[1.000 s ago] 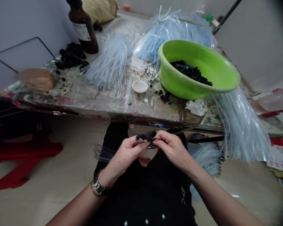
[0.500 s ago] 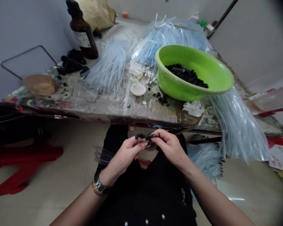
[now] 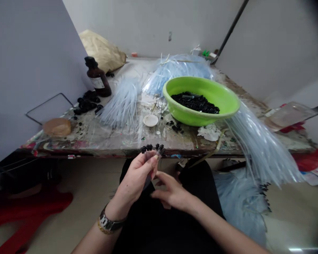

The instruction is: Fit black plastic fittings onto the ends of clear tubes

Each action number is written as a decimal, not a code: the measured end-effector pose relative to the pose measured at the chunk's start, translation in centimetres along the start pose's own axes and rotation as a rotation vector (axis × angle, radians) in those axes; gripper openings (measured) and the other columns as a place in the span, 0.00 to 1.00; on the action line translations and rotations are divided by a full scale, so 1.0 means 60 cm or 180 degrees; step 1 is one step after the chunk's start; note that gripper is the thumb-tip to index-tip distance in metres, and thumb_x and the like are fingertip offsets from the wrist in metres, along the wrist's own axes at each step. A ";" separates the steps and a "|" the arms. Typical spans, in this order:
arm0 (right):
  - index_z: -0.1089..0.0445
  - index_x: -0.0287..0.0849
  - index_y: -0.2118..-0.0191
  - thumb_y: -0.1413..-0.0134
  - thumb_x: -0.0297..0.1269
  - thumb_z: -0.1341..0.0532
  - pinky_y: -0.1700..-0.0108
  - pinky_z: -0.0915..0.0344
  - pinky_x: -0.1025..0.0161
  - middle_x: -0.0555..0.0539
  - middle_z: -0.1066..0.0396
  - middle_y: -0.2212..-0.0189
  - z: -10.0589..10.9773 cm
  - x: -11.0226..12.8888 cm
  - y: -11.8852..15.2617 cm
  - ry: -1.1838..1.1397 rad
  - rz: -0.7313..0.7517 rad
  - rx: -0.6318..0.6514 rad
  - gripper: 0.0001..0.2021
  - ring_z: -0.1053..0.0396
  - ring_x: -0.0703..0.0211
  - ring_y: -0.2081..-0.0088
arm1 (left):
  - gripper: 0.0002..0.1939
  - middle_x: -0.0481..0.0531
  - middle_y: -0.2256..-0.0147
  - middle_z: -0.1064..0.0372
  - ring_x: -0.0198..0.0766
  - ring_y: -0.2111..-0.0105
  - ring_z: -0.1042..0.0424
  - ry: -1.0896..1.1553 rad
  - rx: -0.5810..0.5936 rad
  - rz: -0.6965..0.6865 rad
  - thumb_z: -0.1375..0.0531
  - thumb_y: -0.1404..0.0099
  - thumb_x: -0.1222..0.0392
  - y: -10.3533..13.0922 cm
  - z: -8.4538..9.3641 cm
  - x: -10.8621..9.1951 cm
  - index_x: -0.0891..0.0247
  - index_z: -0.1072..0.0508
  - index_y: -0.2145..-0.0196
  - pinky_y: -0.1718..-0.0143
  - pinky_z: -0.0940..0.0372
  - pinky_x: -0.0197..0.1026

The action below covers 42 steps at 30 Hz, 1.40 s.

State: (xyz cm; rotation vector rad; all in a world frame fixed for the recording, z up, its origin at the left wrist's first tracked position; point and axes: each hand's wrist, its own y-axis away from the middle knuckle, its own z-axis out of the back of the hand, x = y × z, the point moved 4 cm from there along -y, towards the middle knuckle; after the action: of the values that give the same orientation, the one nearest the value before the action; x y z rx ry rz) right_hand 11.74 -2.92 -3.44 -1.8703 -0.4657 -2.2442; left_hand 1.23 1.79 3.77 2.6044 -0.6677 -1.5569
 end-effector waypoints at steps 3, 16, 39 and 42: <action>0.31 0.42 0.50 0.57 0.43 0.30 0.48 0.37 0.52 0.44 0.30 0.51 -0.025 0.022 -0.010 -0.0069 0.0283 0.0013 0.26 0.34 0.50 0.51 | 0.11 0.43 0.78 0.39 0.27 0.80 0.42 0.0289 0.0069 -0.0134 0.32 0.44 0.60 -0.002 -0.033 -0.026 0.64 0.27 0.64 0.79 0.45 0.31; 0.27 0.41 0.59 0.67 0.47 0.26 0.52 0.35 0.59 0.50 0.29 0.66 -0.004 0.092 0.023 -0.1472 0.0562 -0.0108 0.26 0.31 0.58 0.60 | 0.15 0.44 0.77 0.46 0.27 0.80 0.45 0.1053 -0.0066 -0.0653 0.53 0.27 0.60 0.009 -0.128 -0.146 0.66 0.30 0.68 0.77 0.37 0.32; 0.36 0.41 0.57 0.46 0.45 0.36 0.82 0.47 0.74 0.55 0.37 0.75 0.187 0.123 0.204 -0.1846 0.0290 -0.0913 0.16 0.46 0.76 0.83 | 0.11 0.54 0.66 0.27 0.39 0.66 0.27 0.0678 0.0717 0.0014 0.44 0.32 0.57 -0.072 -0.247 -0.088 0.66 0.25 0.61 0.66 0.27 0.41; 0.36 0.42 0.58 0.45 0.46 0.36 0.85 0.49 0.74 0.56 0.39 0.76 0.237 0.143 0.245 -0.1719 0.0496 -0.1332 0.15 0.48 0.76 0.85 | 0.11 0.58 0.56 0.26 0.45 0.57 0.27 0.0392 0.1125 0.0386 0.38 0.36 0.56 -0.066 -0.268 -0.054 0.63 0.26 0.58 0.61 0.27 0.45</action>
State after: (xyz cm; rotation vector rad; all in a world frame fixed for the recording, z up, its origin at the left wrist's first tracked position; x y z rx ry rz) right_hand 28.15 -11.15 9.00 -2.6271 0.1004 -1.8161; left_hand 14.87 3.60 13.49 2.8045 -1.1587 -1.3355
